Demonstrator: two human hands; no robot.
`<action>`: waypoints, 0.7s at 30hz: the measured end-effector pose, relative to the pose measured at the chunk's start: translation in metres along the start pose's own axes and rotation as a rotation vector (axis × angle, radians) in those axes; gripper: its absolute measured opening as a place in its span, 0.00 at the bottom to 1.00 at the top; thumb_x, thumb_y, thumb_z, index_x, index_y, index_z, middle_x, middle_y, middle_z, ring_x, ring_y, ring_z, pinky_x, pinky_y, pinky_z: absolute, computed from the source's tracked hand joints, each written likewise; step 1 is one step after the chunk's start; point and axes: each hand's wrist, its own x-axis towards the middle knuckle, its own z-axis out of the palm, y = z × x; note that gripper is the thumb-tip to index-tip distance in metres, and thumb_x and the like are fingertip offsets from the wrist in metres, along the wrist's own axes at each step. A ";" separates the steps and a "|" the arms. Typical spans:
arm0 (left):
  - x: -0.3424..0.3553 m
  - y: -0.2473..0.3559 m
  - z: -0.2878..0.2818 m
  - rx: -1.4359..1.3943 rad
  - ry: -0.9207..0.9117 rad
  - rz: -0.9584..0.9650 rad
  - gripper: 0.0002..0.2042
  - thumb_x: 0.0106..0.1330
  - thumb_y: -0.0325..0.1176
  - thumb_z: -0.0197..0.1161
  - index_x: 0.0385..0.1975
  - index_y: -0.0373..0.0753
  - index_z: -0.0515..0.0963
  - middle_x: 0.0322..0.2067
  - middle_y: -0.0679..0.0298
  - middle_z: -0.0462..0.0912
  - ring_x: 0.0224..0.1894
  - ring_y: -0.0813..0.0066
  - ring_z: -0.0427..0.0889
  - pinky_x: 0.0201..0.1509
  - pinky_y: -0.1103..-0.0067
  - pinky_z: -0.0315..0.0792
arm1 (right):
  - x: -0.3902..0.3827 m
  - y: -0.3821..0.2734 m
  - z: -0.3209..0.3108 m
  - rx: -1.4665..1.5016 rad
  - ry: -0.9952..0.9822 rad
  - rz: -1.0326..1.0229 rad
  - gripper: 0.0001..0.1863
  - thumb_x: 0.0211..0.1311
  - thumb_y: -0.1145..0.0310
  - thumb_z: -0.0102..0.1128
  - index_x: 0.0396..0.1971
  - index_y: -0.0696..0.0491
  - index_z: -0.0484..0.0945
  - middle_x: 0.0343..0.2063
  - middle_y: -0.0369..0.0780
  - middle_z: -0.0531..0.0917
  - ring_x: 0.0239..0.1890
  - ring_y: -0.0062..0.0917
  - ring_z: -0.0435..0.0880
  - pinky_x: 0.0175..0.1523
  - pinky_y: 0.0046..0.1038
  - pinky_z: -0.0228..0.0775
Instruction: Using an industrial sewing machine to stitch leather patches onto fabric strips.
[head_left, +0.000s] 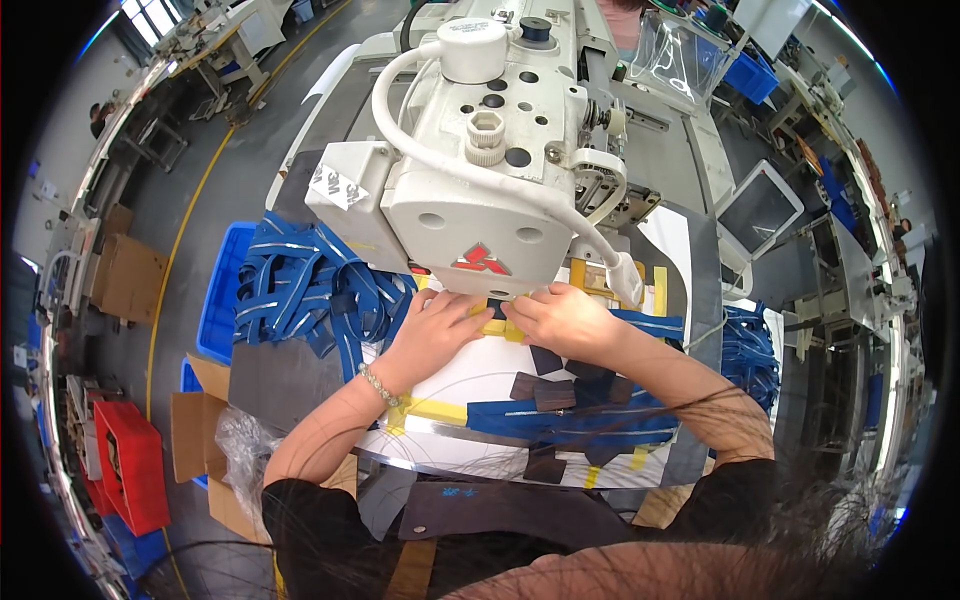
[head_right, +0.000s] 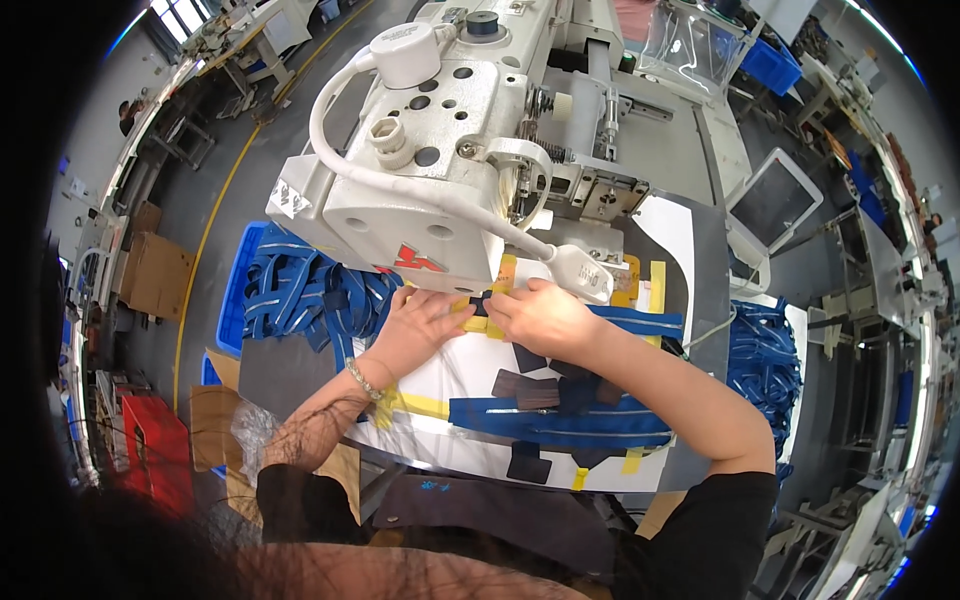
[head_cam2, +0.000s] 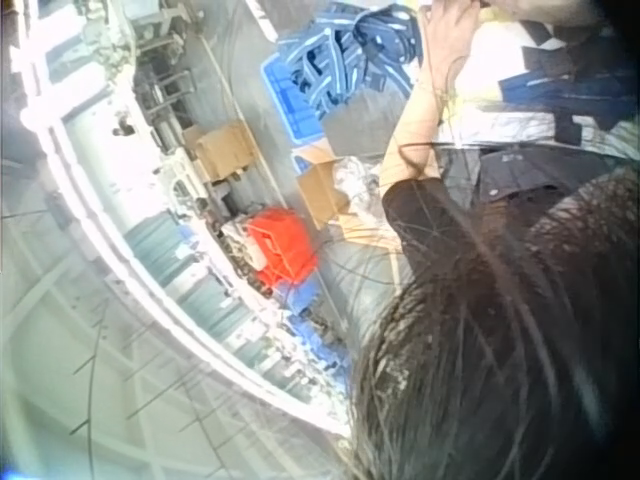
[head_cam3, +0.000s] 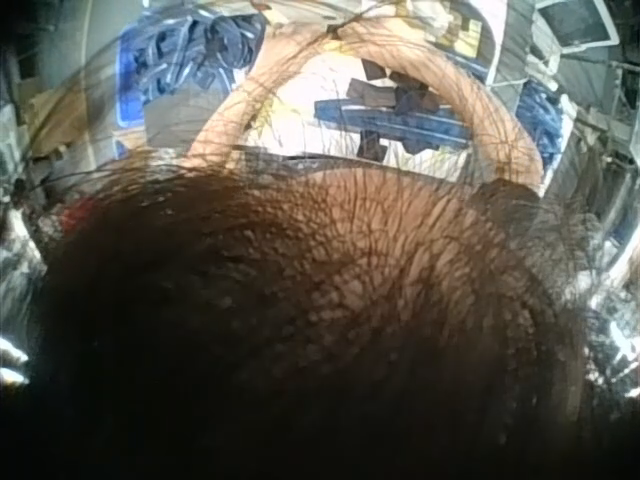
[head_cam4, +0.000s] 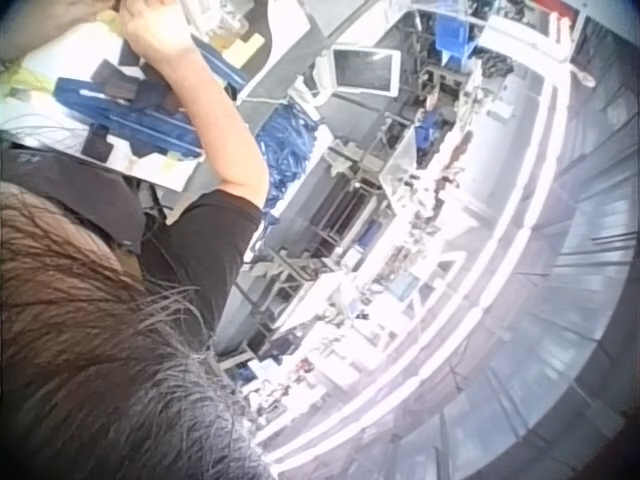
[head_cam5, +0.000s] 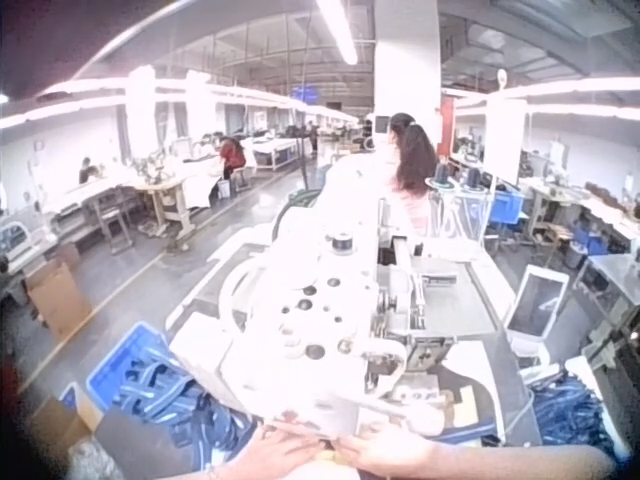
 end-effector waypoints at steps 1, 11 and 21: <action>0.000 0.001 0.000 0.013 0.039 -0.045 0.18 0.53 0.41 0.62 0.45 0.47 0.76 0.47 0.69 0.75 0.53 0.74 0.68 0.54 0.70 0.60 | 0.000 0.000 0.000 0.001 0.002 0.003 0.24 0.46 0.59 0.62 0.42 0.58 0.74 0.34 0.35 0.74 0.36 0.21 0.77 0.39 0.26 0.67; 0.002 0.001 -0.003 0.013 -0.005 -0.078 0.23 0.52 0.44 0.63 0.50 0.50 0.72 0.41 0.72 0.74 0.49 0.76 0.70 0.59 0.65 0.55 | -0.004 0.004 0.005 0.072 0.004 -0.016 0.23 0.50 0.62 0.59 0.44 0.59 0.72 0.34 0.36 0.74 0.36 0.22 0.78 0.39 0.27 0.68; 0.003 0.002 -0.006 0.098 -0.031 -0.058 0.20 0.54 0.45 0.61 0.49 0.56 0.74 0.44 0.76 0.74 0.50 0.78 0.69 0.58 0.60 0.49 | -0.005 0.005 0.013 -0.047 0.045 -0.061 0.21 0.53 0.64 0.54 0.46 0.59 0.72 0.30 0.35 0.72 0.28 0.22 0.78 0.33 0.27 0.72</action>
